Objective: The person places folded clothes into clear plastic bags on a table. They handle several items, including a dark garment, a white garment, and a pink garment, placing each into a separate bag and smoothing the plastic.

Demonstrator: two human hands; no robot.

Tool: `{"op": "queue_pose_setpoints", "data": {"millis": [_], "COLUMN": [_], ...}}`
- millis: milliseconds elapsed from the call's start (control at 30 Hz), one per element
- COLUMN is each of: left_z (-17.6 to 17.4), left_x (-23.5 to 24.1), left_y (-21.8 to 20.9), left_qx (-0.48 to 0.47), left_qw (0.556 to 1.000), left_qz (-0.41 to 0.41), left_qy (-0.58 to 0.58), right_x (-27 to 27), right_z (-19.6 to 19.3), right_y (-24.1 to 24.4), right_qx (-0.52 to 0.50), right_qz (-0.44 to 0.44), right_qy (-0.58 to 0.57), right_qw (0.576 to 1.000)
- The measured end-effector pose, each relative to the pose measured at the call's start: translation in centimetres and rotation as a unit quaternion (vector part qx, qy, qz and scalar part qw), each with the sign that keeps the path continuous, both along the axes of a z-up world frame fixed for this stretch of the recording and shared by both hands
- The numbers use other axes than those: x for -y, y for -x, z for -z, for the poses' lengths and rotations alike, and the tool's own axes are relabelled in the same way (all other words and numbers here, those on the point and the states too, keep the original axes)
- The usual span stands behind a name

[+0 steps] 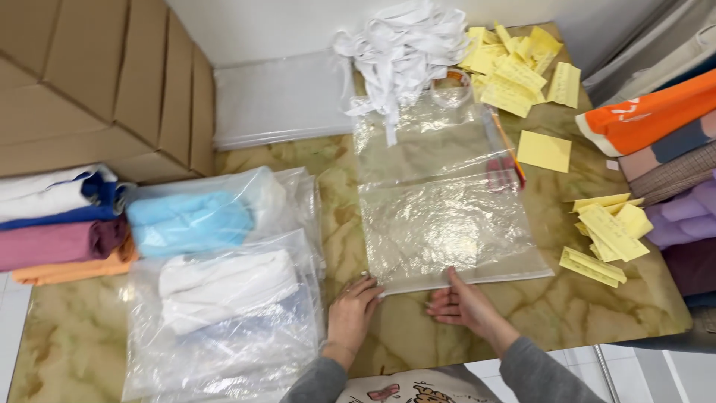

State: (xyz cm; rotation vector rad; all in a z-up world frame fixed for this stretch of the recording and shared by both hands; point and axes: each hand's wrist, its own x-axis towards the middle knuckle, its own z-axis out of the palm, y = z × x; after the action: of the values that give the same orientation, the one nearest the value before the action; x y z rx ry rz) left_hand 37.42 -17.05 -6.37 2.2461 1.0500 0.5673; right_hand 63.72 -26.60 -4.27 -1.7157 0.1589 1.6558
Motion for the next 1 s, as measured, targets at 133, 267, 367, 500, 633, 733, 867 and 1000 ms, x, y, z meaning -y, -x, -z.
{"op": "queue_pose_setpoints", "data": {"millis": [133,267,367,500,633,733,867,1000], "left_z": [-1.7,-2.9,-2.1,0.1,-2.0,-4.6,-6.3,-7.3], "left_x": [0.2,-0.1,-1.2,-2.9,-3.5,-3.7,-4.8,-6.2], "left_y": [-0.3,-1.7,-2.5,-3.3,-4.4,-5.2,-4.7,-2.5], "left_qx": [0.000,0.026,-0.003,-0.083,-0.102,-0.098,-0.105,-0.099], "left_qw": [0.997,0.993,0.991,0.987,0.980,0.977,0.985,0.992], "left_qz": [-0.020,-0.024,-0.011,0.020,0.027,0.049,0.032,-0.017], "left_qy": [-0.074,-0.112,-0.134,-0.138,-0.170,-0.184,-0.135,-0.076], "right_x": [-2.0,-2.8,-4.2,-5.4,-5.1,-4.0,-1.4,2.8], "right_z": [-7.3,-9.5,-7.6,-4.5,-3.6,-3.2,-3.9,-1.8], "right_y": [0.7,3.3,5.5,5.0,3.5,1.8,-2.5,-10.2], "right_qx": [0.151,0.495,0.570,0.635,0.655,0.672,0.699,0.747], "right_qz": [-0.227,-0.444,-0.431,-0.428,-0.397,-0.342,-0.305,-0.296], "right_qy": [0.075,-0.128,-0.314,-0.345,-0.394,-0.432,-0.392,-0.322], "right_qw": [0.959,0.736,0.625,0.543,0.508,0.495,0.514,0.501]}}
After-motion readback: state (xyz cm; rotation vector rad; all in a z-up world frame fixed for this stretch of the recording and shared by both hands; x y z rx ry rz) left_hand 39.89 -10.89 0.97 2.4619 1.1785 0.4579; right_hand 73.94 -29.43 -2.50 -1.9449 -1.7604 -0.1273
